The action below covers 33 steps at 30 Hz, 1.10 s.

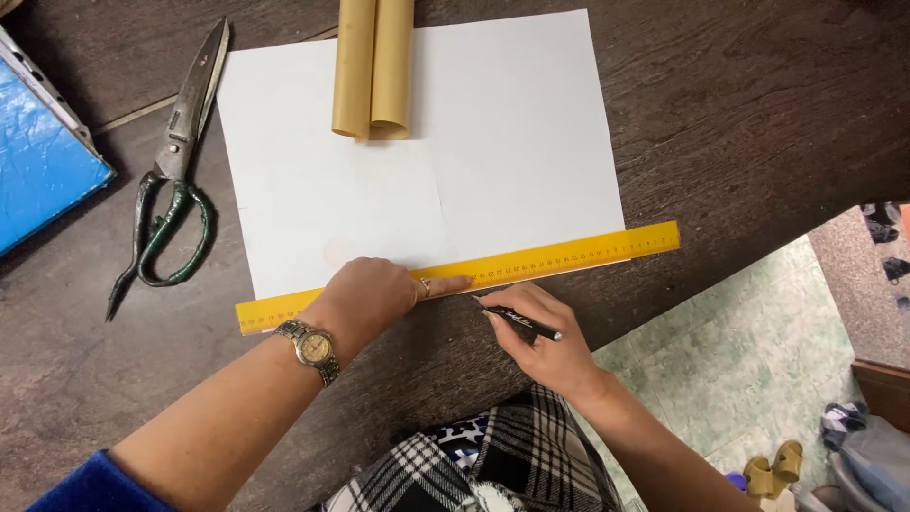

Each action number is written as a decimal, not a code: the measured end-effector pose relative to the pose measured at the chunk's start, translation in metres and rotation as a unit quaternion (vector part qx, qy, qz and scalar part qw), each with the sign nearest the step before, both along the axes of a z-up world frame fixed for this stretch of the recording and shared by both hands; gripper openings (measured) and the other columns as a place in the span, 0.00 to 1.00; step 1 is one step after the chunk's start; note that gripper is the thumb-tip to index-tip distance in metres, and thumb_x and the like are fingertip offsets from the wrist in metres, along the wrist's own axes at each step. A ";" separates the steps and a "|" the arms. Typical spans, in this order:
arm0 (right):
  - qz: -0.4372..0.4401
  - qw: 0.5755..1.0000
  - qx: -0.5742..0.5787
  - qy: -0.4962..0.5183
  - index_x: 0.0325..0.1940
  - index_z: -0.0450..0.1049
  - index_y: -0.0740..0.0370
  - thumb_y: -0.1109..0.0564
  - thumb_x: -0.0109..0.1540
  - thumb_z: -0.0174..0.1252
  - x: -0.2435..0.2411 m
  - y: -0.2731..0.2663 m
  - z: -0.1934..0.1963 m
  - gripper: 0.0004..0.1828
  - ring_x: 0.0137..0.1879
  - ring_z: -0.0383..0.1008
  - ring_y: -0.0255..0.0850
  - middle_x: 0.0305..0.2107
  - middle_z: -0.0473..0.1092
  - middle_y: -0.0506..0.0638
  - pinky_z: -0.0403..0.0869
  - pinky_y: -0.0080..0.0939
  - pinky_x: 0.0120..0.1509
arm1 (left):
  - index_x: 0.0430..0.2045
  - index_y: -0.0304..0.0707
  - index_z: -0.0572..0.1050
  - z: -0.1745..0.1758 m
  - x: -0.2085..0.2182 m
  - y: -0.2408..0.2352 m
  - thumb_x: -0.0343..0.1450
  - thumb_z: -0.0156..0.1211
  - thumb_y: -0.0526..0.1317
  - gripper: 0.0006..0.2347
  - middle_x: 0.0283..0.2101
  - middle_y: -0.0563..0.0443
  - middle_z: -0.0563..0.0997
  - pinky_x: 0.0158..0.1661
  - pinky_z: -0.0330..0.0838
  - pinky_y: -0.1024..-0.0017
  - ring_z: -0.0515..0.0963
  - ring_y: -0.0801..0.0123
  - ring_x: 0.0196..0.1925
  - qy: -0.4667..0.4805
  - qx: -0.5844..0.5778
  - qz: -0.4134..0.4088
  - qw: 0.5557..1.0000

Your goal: The person uses a yellow ruler and a pen to draw straight lines on a large white sheet of paper. They then place a curved cardboard template on the paper and trace its outline, continuing to add measurements and lines to the pattern.

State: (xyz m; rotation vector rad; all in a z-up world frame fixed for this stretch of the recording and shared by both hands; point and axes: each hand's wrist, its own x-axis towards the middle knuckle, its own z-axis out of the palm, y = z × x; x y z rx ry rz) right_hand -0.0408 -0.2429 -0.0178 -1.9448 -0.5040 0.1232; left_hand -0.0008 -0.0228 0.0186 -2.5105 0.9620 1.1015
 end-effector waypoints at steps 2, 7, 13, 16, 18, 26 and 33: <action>0.007 1.000 -0.001 -0.014 0.43 0.76 0.63 0.65 0.60 0.55 0.003 0.003 0.004 0.09 0.35 0.76 0.54 0.29 0.74 0.58 0.74 0.45 0.37 | 0.69 0.70 0.33 -0.007 -0.001 0.002 0.72 0.49 0.32 0.38 0.34 0.49 0.81 0.39 0.78 0.66 0.82 0.64 0.35 -0.007 -0.006 -0.004 1.000; 0.021 0.999 -0.009 -0.033 0.42 0.76 0.63 0.65 0.60 0.54 0.004 0.005 0.005 0.08 0.34 0.75 0.56 0.27 0.73 0.59 0.75 0.46 0.36 | 0.69 0.72 0.33 -0.011 -0.001 0.002 0.72 0.49 0.32 0.38 0.33 0.50 0.81 0.38 0.79 0.66 0.82 0.64 0.34 -0.016 -0.014 -0.006 1.000; 0.020 0.999 -0.017 -0.042 0.43 0.75 0.62 0.64 0.61 0.54 0.001 0.007 0.004 0.08 0.35 0.75 0.56 0.28 0.73 0.58 0.75 0.47 0.37 | 0.70 0.68 0.34 -0.007 -0.001 0.002 0.72 0.48 0.31 0.37 0.33 0.49 0.82 0.38 0.79 0.66 0.83 0.64 0.34 -0.010 -0.009 -0.005 1.000; 0.021 0.999 -0.010 -0.047 0.42 0.75 0.62 0.64 0.61 0.53 0.003 0.008 0.007 0.08 0.33 0.74 0.54 0.26 0.72 0.56 0.75 0.46 0.36 | 0.69 0.71 0.33 -0.007 -0.002 0.003 0.71 0.49 0.31 0.38 0.33 0.49 0.82 0.38 0.78 0.65 0.82 0.63 0.35 -0.009 -0.011 0.000 1.000; 0.017 0.998 -0.018 -0.054 0.42 0.75 0.62 0.65 0.60 0.54 0.003 0.007 0.004 0.08 0.33 0.75 0.56 0.26 0.72 0.57 0.75 0.48 0.35 | 0.69 0.71 0.34 -0.010 -0.001 0.003 0.71 0.49 0.32 0.38 0.33 0.49 0.82 0.38 0.78 0.66 0.83 0.63 0.35 -0.011 -0.015 0.001 1.000; 0.011 0.998 -0.012 -0.059 0.41 0.75 0.62 0.64 0.60 0.54 0.003 0.010 0.005 0.07 0.32 0.74 0.55 0.26 0.72 0.57 0.75 0.47 0.36 | 0.69 0.72 0.34 -0.011 -0.003 0.003 0.71 0.49 0.32 0.38 0.32 0.50 0.82 0.38 0.78 0.66 0.83 0.63 0.35 -0.019 -0.013 -0.001 1.000; -0.015 0.998 -0.020 -0.051 0.39 0.77 0.63 0.66 0.57 0.56 0.000 -0.020 -0.027 0.08 0.31 0.75 0.55 0.25 0.73 0.57 0.74 0.49 0.36 | 0.70 0.69 0.34 -0.015 -0.003 0.001 0.71 0.48 0.31 0.37 0.30 0.49 0.82 0.37 0.78 0.66 0.82 0.63 0.33 -0.016 -0.015 0.002 1.000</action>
